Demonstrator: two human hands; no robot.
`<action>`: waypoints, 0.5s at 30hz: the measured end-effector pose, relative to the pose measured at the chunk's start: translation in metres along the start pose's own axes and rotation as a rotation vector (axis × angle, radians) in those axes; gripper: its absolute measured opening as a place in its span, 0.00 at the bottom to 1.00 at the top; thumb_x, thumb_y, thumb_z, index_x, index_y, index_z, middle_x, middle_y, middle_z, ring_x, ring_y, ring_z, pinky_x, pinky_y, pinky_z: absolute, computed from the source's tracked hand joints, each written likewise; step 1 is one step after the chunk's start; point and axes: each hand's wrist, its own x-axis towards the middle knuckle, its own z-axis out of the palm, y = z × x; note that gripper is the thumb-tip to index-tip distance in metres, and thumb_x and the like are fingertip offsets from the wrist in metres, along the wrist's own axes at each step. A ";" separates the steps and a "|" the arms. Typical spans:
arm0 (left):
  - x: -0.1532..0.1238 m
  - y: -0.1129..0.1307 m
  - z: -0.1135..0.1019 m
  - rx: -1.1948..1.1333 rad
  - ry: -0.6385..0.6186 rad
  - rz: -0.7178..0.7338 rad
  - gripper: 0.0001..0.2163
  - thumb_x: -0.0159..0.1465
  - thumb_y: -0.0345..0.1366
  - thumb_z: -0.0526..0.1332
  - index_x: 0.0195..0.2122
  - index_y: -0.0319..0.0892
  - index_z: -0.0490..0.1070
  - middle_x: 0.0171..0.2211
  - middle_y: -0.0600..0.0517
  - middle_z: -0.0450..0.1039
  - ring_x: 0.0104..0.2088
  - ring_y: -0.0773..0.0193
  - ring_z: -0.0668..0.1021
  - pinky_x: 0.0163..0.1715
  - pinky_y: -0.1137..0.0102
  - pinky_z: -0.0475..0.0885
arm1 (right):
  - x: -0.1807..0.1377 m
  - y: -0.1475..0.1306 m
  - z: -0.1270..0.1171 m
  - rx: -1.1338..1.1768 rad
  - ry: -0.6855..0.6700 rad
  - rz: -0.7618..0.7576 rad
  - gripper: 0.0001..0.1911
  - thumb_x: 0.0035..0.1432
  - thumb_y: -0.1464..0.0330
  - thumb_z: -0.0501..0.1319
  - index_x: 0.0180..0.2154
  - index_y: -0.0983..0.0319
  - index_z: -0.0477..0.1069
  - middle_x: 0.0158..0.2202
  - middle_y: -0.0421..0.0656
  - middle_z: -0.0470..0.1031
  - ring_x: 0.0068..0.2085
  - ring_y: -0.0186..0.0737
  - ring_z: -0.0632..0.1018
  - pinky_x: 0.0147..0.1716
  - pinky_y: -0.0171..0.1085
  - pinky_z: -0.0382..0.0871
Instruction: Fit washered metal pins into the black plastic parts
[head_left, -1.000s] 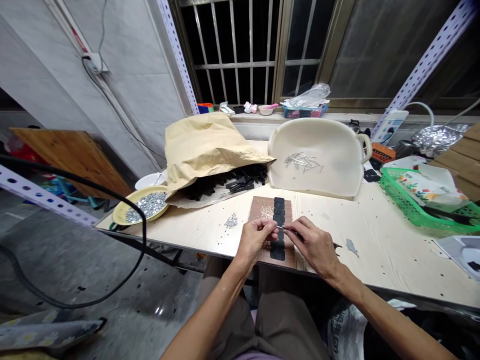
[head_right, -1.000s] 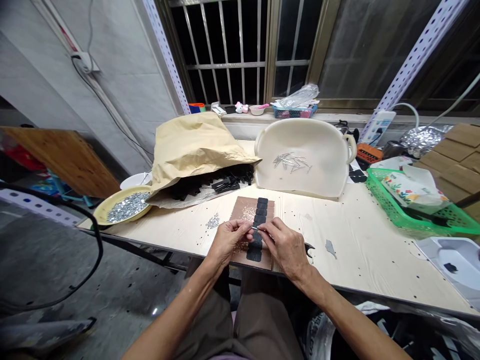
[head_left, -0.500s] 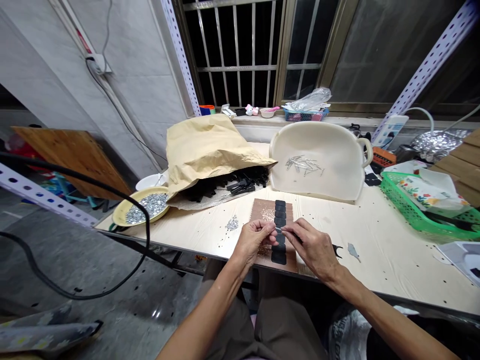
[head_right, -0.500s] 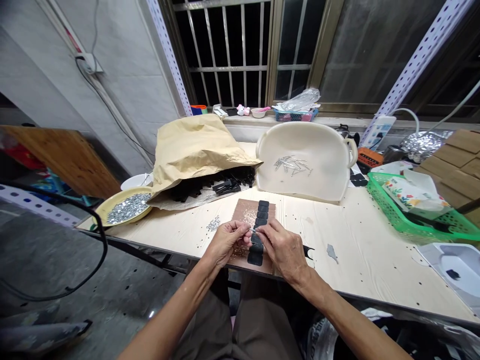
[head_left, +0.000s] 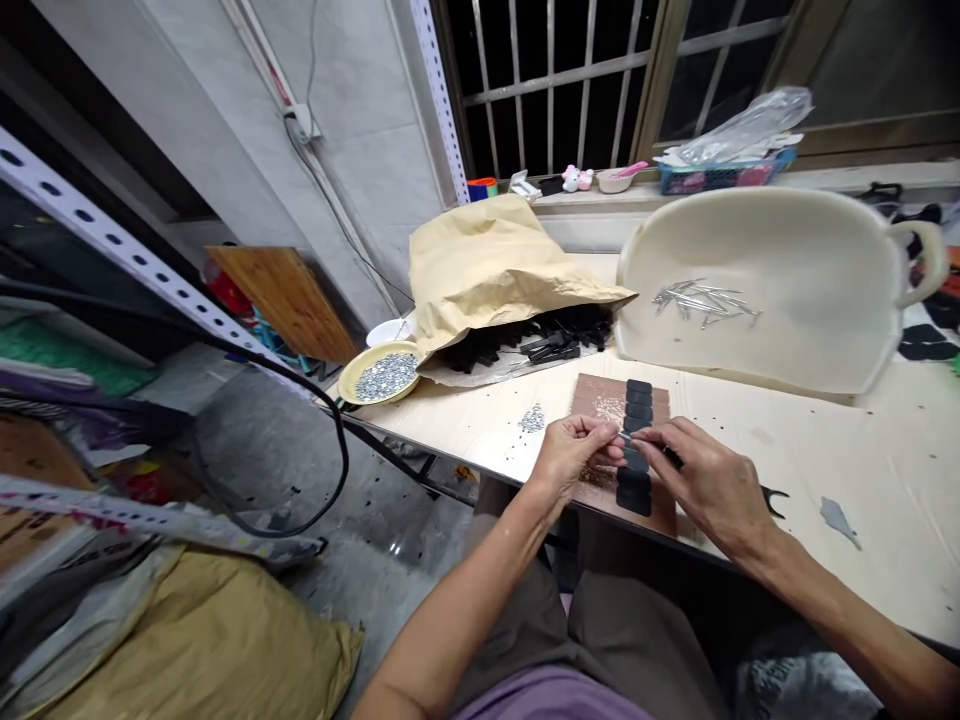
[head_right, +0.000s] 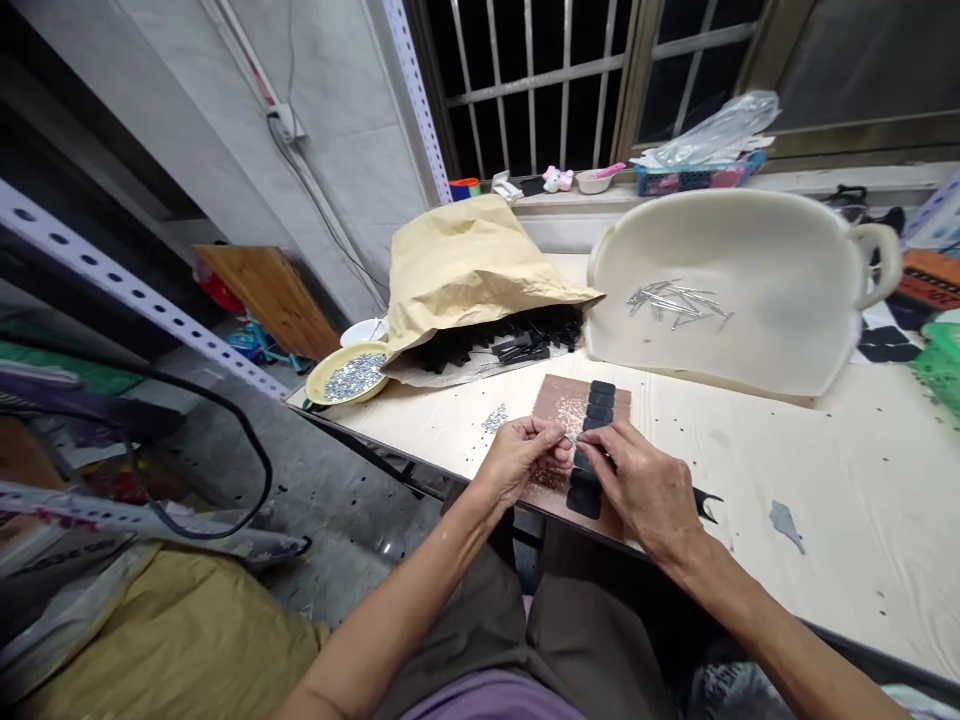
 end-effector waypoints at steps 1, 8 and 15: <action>0.000 0.000 -0.001 -0.016 0.000 0.001 0.19 0.47 0.45 0.70 0.29 0.34 0.71 0.23 0.50 0.74 0.22 0.69 0.76 0.28 0.71 0.74 | 0.002 0.001 0.002 -0.003 0.001 -0.003 0.15 0.64 0.57 0.51 0.38 0.57 0.72 0.35 0.39 0.74 0.30 0.33 0.75 0.22 0.32 0.61; 0.002 0.031 -0.010 0.021 0.074 0.170 0.16 0.48 0.43 0.70 0.29 0.35 0.72 0.25 0.51 0.74 0.24 0.70 0.75 0.32 0.71 0.73 | 0.041 -0.020 0.006 0.025 0.009 -0.024 0.15 0.63 0.58 0.52 0.38 0.58 0.73 0.36 0.42 0.73 0.32 0.36 0.75 0.26 0.33 0.63; 0.008 0.040 -0.028 0.079 0.216 0.292 0.15 0.51 0.43 0.68 0.30 0.35 0.72 0.23 0.53 0.73 0.22 0.71 0.74 0.28 0.72 0.73 | 0.044 -0.034 0.022 -0.041 -0.030 -0.071 0.12 0.64 0.62 0.52 0.47 0.54 0.69 0.42 0.40 0.73 0.34 0.35 0.75 0.26 0.33 0.62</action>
